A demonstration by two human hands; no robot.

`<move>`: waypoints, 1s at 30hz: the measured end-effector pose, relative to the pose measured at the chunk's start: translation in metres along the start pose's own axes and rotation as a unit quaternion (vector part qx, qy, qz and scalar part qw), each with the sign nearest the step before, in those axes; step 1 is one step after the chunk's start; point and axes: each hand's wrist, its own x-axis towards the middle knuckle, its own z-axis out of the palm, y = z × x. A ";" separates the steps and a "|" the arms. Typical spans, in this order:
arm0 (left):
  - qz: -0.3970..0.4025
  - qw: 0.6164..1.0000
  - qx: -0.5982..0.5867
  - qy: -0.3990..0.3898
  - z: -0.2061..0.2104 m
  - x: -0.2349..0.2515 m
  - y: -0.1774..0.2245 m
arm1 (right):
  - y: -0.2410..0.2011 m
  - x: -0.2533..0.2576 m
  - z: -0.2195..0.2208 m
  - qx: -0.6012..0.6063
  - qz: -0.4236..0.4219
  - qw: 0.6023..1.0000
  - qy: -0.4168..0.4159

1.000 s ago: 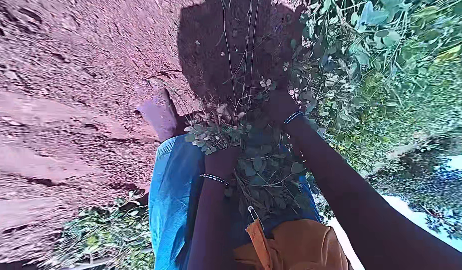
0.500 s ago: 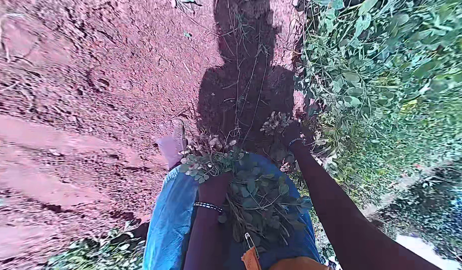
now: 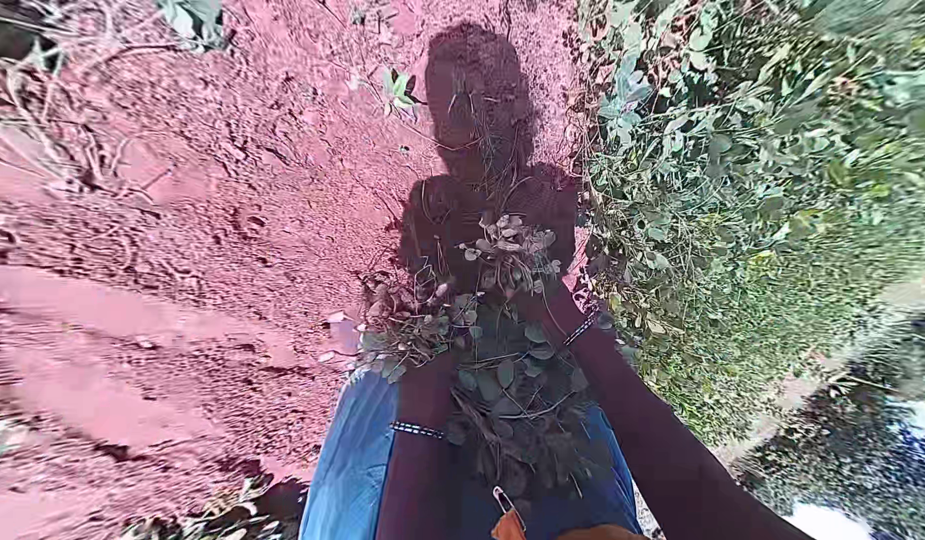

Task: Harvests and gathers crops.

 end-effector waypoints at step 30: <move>-0.045 0.980 0.194 -0.001 0.022 0.002 0.002 | 0.031 0.157 -0.116 -0.371 0.056 0.917 0.134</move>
